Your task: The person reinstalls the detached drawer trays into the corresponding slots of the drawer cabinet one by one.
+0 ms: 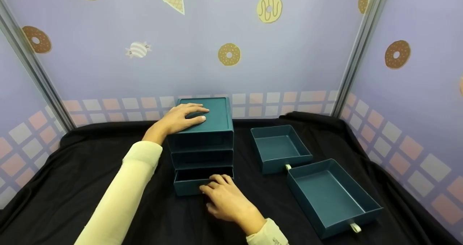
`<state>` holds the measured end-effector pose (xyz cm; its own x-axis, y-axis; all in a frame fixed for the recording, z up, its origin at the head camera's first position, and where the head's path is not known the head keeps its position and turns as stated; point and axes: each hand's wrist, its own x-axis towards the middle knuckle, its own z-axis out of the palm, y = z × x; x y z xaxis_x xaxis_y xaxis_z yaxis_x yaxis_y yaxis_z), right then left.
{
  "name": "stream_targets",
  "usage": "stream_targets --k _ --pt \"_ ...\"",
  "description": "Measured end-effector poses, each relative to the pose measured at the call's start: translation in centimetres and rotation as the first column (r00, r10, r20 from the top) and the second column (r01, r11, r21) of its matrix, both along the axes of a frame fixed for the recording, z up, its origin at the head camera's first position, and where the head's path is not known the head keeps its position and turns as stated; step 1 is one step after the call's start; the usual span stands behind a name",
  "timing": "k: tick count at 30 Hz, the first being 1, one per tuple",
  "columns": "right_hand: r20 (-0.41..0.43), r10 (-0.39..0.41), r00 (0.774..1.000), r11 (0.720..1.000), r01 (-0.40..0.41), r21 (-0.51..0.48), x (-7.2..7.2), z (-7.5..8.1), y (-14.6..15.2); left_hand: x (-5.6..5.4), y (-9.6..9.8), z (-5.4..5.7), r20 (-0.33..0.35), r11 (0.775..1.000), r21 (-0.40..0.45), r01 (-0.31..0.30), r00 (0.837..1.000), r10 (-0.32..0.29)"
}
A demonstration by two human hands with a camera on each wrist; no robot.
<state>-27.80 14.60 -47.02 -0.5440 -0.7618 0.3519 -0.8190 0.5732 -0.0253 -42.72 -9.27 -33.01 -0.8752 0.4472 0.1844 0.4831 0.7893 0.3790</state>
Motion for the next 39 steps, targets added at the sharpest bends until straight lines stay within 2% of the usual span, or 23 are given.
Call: stream_targets --k 6,16,24,39 --pt "-0.019 0.004 1.0 1.0 -0.004 0.009 0.01 -0.28 0.24 -0.09 0.16 -0.26 0.005 1.0 0.001 0.012 1.0 -0.012" --pt "0.078 -0.014 0.997 0.999 0.012 0.03 -0.12 -0.08 0.25 -0.17 -0.09 -0.13 -0.001 1.0 0.002 0.01 1.0 -0.01" --pt "0.092 -0.026 0.995 0.998 0.021 0.055 -0.31 -0.14 0.37 -0.19 -0.02 0.07 -0.004 1.0 0.01 0.003 1.0 -0.003" --pt "0.17 -0.038 0.985 0.998 0.029 0.058 -0.73 -0.51 0.63 -0.17 -0.04 -0.03 -0.009 1.0 0.013 0.004 1.0 -0.004"
